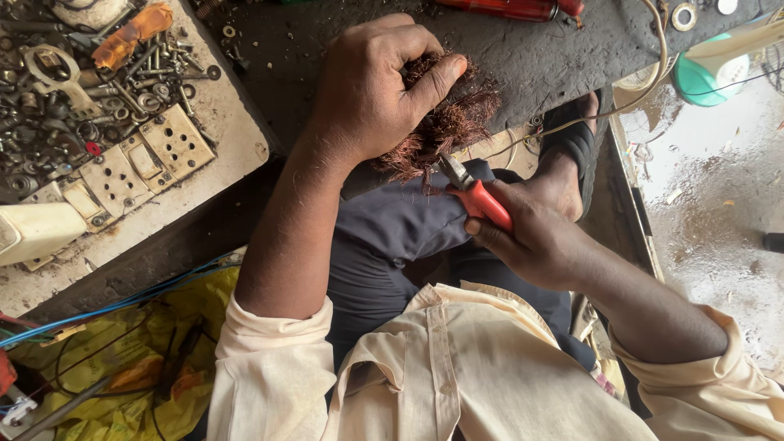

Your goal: The person uses red-handled pliers to repeatedly cut a bundle of copper wire into small pieces. The person holds the wire with the left hand and cuts with the right hand, occasionally adjusting the bundle.

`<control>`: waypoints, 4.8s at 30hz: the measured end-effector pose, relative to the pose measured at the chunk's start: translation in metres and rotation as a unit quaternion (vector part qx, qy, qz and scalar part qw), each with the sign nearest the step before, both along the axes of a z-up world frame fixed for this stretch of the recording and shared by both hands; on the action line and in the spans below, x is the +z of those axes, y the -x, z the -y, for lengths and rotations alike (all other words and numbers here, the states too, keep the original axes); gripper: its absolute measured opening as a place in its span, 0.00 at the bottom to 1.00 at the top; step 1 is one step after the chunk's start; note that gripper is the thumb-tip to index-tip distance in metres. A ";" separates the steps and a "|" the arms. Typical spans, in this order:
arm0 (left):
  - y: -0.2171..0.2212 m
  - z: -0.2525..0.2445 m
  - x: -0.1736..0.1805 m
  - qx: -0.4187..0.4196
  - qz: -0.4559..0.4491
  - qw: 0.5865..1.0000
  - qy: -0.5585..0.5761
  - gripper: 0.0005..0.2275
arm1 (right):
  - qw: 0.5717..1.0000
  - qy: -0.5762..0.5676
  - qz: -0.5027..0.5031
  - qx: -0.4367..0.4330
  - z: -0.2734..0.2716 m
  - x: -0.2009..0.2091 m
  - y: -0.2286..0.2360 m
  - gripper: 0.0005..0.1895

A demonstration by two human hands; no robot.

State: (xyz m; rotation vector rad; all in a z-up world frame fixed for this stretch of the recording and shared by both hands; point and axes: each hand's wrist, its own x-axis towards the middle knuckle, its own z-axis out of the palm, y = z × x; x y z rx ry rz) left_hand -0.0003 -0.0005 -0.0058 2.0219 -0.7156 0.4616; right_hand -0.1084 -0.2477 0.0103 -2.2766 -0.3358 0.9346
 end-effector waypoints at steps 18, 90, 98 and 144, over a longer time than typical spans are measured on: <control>-0.001 -0.004 0.007 -0.022 -0.012 0.999 -0.021 0.10 | 0.966 -0.211 0.145 0.024 0.005 -0.059 0.001 0.14; -0.001 -0.005 0.005 -0.028 -0.040 0.999 -0.021 0.09 | 0.977 -0.183 0.108 -0.025 -0.004 -0.046 0.009 0.23; -0.002 -0.005 0.005 -0.023 -0.039 0.999 -0.027 0.10 | 0.988 -0.115 0.107 -0.013 -0.003 -0.033 0.007 0.25; -0.002 -0.007 0.004 -0.057 -0.075 0.995 -0.013 0.10 | 0.838 -0.167 0.504 -0.127 -0.016 -0.118 0.025 0.40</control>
